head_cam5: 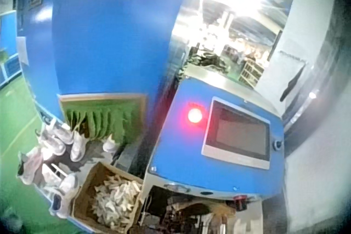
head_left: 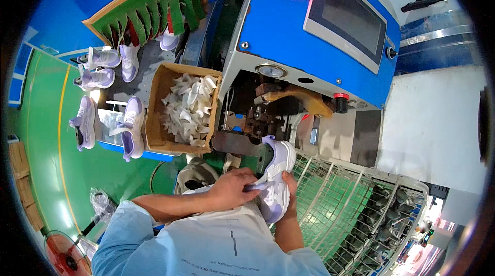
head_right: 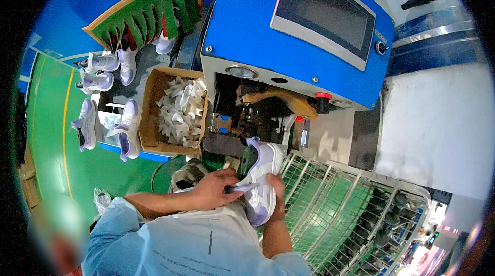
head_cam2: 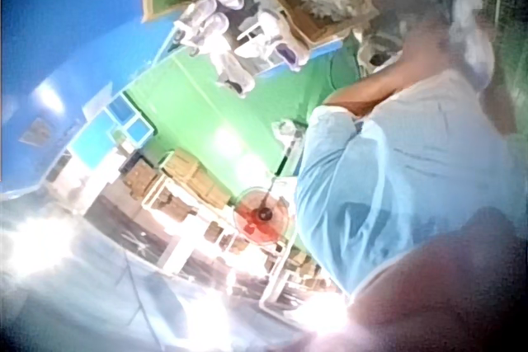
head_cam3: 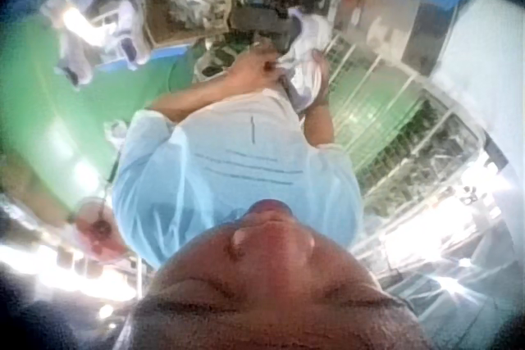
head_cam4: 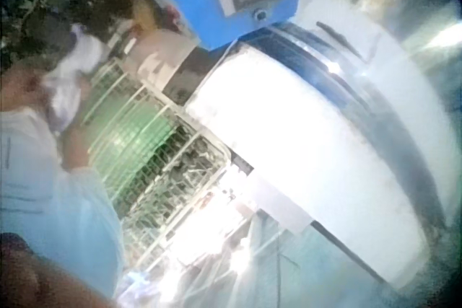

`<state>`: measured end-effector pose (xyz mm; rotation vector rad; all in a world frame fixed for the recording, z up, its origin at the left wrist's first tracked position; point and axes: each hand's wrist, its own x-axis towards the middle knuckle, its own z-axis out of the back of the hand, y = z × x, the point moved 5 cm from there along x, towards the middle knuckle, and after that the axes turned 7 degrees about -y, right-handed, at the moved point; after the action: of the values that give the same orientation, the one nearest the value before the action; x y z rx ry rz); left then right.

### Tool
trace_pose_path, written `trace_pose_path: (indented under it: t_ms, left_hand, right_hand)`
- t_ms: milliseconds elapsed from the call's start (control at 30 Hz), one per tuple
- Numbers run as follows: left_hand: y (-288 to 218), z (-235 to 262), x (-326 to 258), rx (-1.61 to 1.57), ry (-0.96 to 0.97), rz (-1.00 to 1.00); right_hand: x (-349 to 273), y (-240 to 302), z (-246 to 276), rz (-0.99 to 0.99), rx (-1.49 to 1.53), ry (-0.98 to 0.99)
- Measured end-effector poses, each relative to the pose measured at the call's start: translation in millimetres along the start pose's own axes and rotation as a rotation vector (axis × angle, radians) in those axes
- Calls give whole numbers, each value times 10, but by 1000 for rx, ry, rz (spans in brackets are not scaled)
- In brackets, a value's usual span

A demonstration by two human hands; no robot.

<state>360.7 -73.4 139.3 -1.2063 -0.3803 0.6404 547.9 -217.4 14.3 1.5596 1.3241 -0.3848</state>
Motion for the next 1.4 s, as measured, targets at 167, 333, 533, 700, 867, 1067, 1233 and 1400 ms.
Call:
trace_pose_path:
  t_ms: [167,333,533,700,867,1067,1233,1400]
  left_hand:
    - [634,-186,12,-123,62,330]
    - [705,-278,304,-184,-58,468]
    - [932,-475,647,-400,-55,653]
    - [1479,-876,638,-877,-128,795]
    - [1568,-555,549,-920,-118,793]
    - [1550,-211,134,-823,-189,906]
    - [697,360,414,50,-173,383]
    - [-116,137,1356,307,-327,-168]
  right_hand:
    - [-343,562,-787,396,-433,-24]
    - [-379,989,-1394,619,-751,-45]
    - [-43,1110,-1664,916,-1393,-171]
    - [137,815,-2111,650,-1910,-348]
    - [103,697,-2028,814,-2016,-351]
    - [11,757,-2077,684,-1981,-342]
    - [-70,623,-2036,814,-1786,-475]
    - [175,664,-1522,615,-1603,-551]
